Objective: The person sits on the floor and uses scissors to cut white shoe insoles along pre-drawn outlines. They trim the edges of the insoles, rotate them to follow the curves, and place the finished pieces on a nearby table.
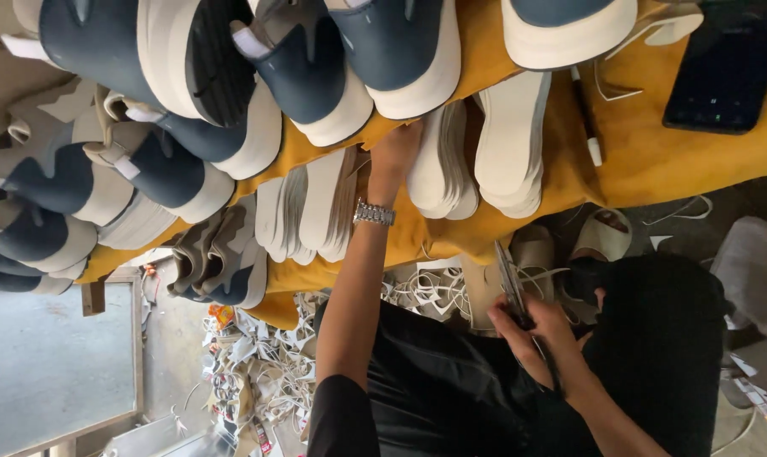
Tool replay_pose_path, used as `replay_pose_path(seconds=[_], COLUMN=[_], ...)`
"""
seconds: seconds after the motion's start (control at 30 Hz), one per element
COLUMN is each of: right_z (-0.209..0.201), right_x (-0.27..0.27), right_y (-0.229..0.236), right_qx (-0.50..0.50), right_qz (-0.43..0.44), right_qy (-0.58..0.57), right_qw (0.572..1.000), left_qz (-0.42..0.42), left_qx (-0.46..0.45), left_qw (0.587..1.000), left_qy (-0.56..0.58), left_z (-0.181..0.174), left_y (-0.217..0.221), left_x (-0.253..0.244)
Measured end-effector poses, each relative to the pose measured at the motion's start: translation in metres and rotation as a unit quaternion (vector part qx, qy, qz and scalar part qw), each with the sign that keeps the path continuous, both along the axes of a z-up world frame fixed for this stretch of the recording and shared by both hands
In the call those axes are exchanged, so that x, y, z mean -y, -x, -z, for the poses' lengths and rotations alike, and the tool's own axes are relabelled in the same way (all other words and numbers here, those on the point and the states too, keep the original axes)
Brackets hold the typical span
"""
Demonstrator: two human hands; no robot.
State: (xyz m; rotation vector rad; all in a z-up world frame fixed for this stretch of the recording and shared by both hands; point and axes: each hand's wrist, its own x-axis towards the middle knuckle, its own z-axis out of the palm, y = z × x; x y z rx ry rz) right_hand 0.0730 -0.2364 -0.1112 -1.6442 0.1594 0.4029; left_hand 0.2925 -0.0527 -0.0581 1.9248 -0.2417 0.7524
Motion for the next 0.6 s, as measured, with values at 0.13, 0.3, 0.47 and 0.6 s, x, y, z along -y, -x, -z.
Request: replay_pose_path(seconds=[0.13, 0.3, 0.47, 0.6], right_z=[-0.005, 0.024, 0.027, 0.01], right_x=[0.001, 0.015, 0.033, 0.035], right_y=[-0.001, 0.001, -0.001, -0.01], right_qx=[0.02, 0.2, 0.268, 0.325], right_qz=[-0.012, 0.019, 0.296, 0.404], right_qy=[0.038, 0.037, -0.038, -0.037], right_qw=[0.999, 0.979, 0.916, 0.854], left_qz=[-0.036, -0.094, 0.141, 0.257], left_qx=[0.04, 0.048, -0.222, -0.457], left_qw=[0.998, 0.994, 0.958, 0.799], left_qy=[-0.017, -0.039, -0.117, -0.294], left_z=[-0.001, 0.034, 0.136, 0.228], left_y=[0.026, 0.107, 0.21, 0.2], left_x=[-0.002, -0.014, 0.01, 0.018])
